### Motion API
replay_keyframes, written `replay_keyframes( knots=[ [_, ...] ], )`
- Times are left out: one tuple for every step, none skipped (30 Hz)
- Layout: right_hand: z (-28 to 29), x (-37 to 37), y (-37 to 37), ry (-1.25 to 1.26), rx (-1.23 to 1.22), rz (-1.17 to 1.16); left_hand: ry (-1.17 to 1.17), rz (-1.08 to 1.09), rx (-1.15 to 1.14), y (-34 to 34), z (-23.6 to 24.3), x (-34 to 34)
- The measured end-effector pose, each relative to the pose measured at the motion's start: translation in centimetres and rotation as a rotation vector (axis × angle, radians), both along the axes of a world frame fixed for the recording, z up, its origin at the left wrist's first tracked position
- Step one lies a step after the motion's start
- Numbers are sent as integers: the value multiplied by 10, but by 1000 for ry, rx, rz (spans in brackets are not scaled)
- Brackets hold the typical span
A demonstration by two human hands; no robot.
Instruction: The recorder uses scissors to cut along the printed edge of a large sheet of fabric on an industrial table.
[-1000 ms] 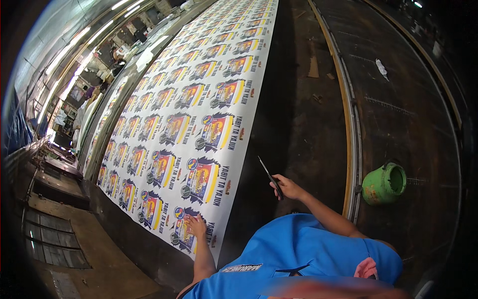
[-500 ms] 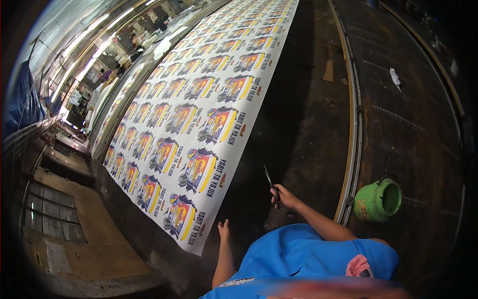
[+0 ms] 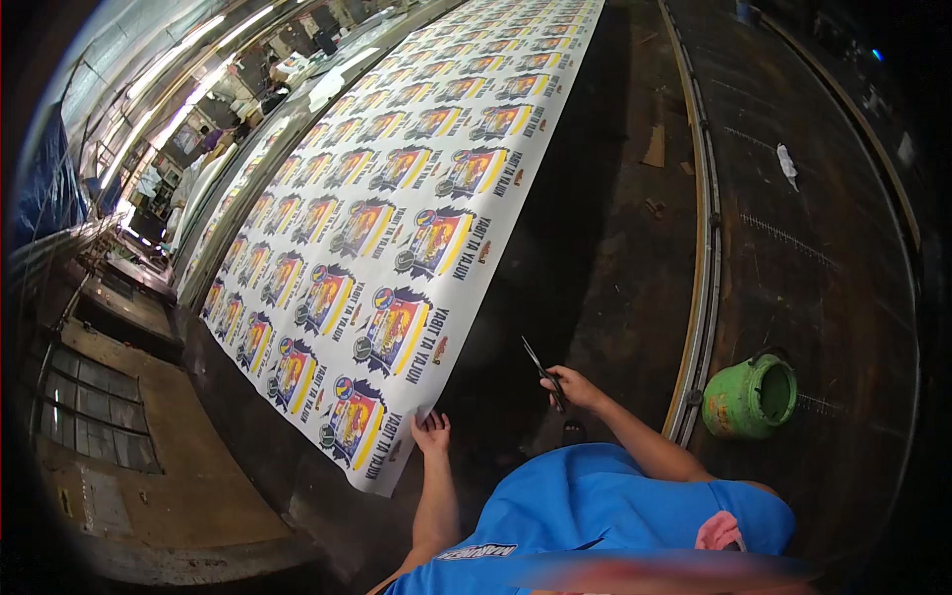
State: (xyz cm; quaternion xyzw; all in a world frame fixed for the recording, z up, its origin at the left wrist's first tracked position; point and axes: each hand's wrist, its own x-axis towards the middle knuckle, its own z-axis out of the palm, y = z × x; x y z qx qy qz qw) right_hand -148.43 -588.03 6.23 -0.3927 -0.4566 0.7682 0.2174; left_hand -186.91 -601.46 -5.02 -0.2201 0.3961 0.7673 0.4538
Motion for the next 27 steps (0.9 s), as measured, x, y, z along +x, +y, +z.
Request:
replay_keyframes(
  knots=[
    [0, 2, 0, -18, -52, 1, -3, 69, -1, 1, 4, 4],
    [1, 4, -4, -14, -95, -30, -39, 90, 24, 0, 10, 5],
    [-1, 5, -7, -15, -96, -38, -40, 82, 24, 0, 19, 6],
    [-4, 6, -11, 23, -107, -93, -54, 65, 89, 0, 27, 8],
    [-9, 7, -13, 61, -119, -145, -68, 51, 152, -4, 35, 10],
    [-12, 11, -12, 54, -124, -164, -95, 73, 82, 7, 58, 21],
    [-13, 9, -10, 49, -132, -182, -95, 79, 79, 4, 68, 16],
    [-14, 5, -8, 43, -141, -198, -67, 36, 126, 1, 78, 9],
    [-14, 1, -6, 36, -152, -214, -40, -7, 170, -2, 89, 2],
    [-16, -4, 0, 64, -152, -209, 46, -64, 140, -4, 98, -4],
    [-13, -10, 6, 55, -161, -204, 99, -81, 113, -3, 109, -9],
    [-6, -21, 12, 88, -135, -230, 147, -108, 89, -4, 117, -15],
    [-3, -31, 20, 119, -109, -258, 194, -139, 64, -4, 123, -20],
    [-1, -41, 31, 102, -84, -254, 288, -169, 9, -5, 129, -23],
    [4, -54, 42, 96, -89, -245, 283, -160, 4, -6, 133, -26],
    [11, -69, 51, 142, -58, -306, 327, -194, -6, -9, 135, -30],
    [18, -85, 61, 189, -26, -367, 371, -228, -16, -13, 136, -33],
    [24, -98, 73, 183, -29, -360, 387, -259, -6, -15, 138, -34],
    [27, -108, 87, 197, -20, -384, 378, -261, -14, -14, 137, -33],
    [30, -118, 99, 212, -10, -409, 399, -277, -42, -12, 137, -32],
    [31, -128, 109, 204, -9, -411, 421, -292, -64, -10, 138, -30],
    [30, -141, 120, 177, 14, -433, 450, -301, -84, -11, 139, -31],
    [28, -155, 128, 150, 38, -457, 442, -297, -82, -12, 141, -33],
    [29, -172, 133, 181, 53, -480, 469, -320, -88, -14, 143, -38],
    [29, -185, 136, 173, 54, -471, 495, -345, -93, -16, 146, -42],
    [30, -198, 139, 145, 59, -492, 514, -351, -63, -19, 148, -46],
    [32, -211, 142, 117, 64, -508, 503, -339, -63, -23, 150, -52]
  ],
)
